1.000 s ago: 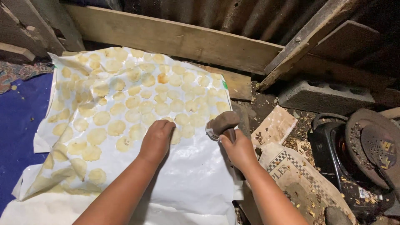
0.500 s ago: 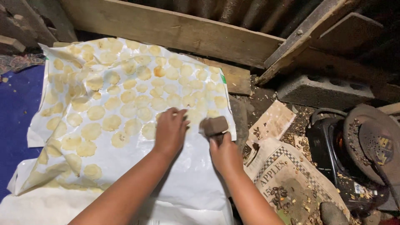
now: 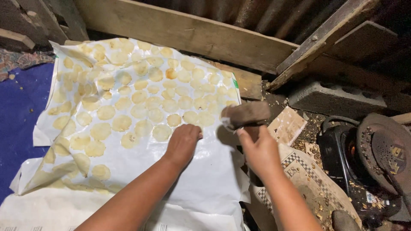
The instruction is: Roasting, flattening, and peeling seeds using a mallet, stone, and slotted spoon in a traditional food preparation process.
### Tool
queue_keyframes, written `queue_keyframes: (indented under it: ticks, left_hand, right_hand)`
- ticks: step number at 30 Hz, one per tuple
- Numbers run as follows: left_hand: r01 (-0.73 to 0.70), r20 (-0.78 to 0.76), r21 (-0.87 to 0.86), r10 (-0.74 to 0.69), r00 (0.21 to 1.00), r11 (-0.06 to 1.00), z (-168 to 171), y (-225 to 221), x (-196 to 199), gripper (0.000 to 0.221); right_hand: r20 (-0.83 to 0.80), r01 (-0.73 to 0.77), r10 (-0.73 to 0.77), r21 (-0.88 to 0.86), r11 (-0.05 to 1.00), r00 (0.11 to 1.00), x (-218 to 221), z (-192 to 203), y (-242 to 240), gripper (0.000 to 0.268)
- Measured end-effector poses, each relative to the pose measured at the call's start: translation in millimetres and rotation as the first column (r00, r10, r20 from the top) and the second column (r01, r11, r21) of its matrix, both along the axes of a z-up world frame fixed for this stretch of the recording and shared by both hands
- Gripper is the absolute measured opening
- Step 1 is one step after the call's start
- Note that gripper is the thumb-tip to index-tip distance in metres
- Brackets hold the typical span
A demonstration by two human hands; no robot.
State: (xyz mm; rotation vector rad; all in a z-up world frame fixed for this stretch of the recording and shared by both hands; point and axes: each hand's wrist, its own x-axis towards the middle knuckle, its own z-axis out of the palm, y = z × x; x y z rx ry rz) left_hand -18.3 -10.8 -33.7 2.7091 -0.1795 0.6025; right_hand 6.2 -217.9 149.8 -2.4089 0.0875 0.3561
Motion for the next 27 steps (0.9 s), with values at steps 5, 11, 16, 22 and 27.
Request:
queue_keyframes:
  ticks: [5,11,16,22,27]
  left_hand:
    - [0.071,-0.084,-0.047,-0.075,0.994,0.996,-7.8,-26.0,12.0,0.022]
    - [0.006,-0.051,-0.058,-0.009,0.999,0.998,1.2,4.7,3.5,0.023]
    - [-0.29,-0.045,-0.057,0.288,0.957,0.955,36.6,77.4,-28.3,0.055]
    - [-0.351,-0.305,-0.065,0.316,0.898,0.934,42.8,89.1,-46.1,0.069]
    - [-0.363,-0.423,-0.04,0.313,0.85,0.931,52.8,84.1,-45.7,0.075]
  right_hand:
    - [0.642,-0.007,-0.127,0.201,0.979,0.756,-22.3,52.1,-10.3,0.023]
    - [0.284,0.22,-0.276,0.212,0.952,0.918,-31.0,-62.9,30.2,0.04]
    - [-0.105,-0.189,0.167,-0.27,0.944,0.98,-17.8,-105.4,28.5,0.073]
    - [-0.051,-0.22,0.214,-0.296,0.93,0.975,14.5,-38.3,30.5,0.061]
    - [-0.049,-0.144,0.135,-0.266,0.953,0.99,-16.2,-78.3,35.8,0.065]
